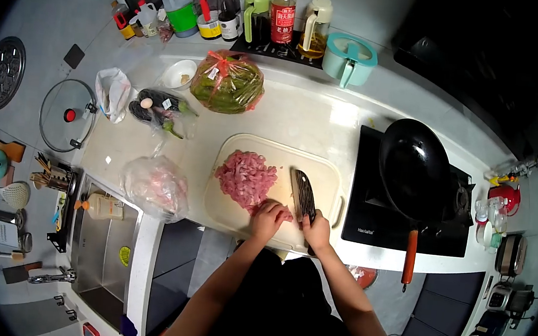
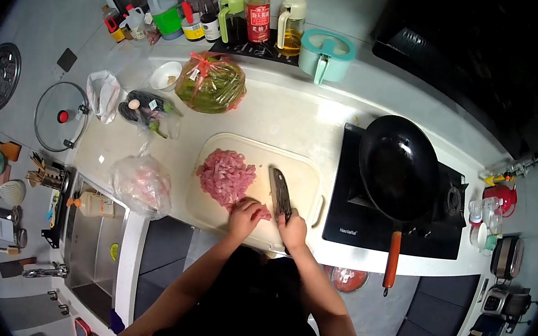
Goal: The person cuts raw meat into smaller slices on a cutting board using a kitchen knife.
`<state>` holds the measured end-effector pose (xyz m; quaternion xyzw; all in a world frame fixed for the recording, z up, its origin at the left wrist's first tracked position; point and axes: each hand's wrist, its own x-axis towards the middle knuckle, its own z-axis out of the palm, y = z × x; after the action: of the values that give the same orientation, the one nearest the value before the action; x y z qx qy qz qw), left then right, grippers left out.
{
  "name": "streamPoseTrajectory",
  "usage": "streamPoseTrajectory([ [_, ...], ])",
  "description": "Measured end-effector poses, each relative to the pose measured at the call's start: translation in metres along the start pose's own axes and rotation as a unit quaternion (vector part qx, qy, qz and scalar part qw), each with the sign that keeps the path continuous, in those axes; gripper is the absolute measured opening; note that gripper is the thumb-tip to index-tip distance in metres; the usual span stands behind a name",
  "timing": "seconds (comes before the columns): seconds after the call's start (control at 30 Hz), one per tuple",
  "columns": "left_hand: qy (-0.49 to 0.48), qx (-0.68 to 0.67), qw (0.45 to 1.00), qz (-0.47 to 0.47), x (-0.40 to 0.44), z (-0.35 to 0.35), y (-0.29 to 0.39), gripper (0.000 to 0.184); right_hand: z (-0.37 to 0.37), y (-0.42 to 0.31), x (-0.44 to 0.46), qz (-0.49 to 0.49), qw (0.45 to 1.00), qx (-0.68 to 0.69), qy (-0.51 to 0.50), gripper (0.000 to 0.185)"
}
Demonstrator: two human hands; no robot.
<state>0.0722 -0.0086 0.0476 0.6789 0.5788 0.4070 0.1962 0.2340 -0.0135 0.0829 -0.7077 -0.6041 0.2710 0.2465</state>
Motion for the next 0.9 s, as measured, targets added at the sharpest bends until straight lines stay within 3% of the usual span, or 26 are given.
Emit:
streamPoseTrajectory([
  [0.2, -0.029, -0.021, 0.998, 0.049, 0.003, 0.003, -0.009, 0.010, -0.035, -0.021, -0.028, -0.060, 0.980, -0.160, -0.106, 0.028],
  [0.43, -0.038, -0.023, 0.998, 0.048, 0.004, 0.008, -0.016, 0.010, -0.018, -0.016, -0.025, -0.063, 0.972, -0.179, -0.136, 0.027],
  [0.57, -0.020, -0.008, 0.998, 0.052, 0.004, 0.011, -0.017, 0.010, 0.014, -0.030, -0.007, -0.041, 0.987, -0.138, -0.067, 0.029],
  [0.67, -0.015, -0.017, 0.999, 0.048, 0.003, 0.006, -0.016, 0.011, 0.037, -0.006, 0.001, -0.039, 0.995, -0.040, 0.085, 0.027],
  [0.73, -0.008, -0.057, 0.998, 0.034, 0.002, 0.003, -0.010, 0.012, 0.026, 0.007, 0.005, 0.058, 0.995, 0.087, 0.001, 0.027],
  [0.9, -0.029, -0.090, 0.995, -0.012, 0.002, -0.001, -0.012, 0.008, -0.022, -0.014, -0.010, -0.005, 0.998, -0.029, -0.062, 0.030],
])
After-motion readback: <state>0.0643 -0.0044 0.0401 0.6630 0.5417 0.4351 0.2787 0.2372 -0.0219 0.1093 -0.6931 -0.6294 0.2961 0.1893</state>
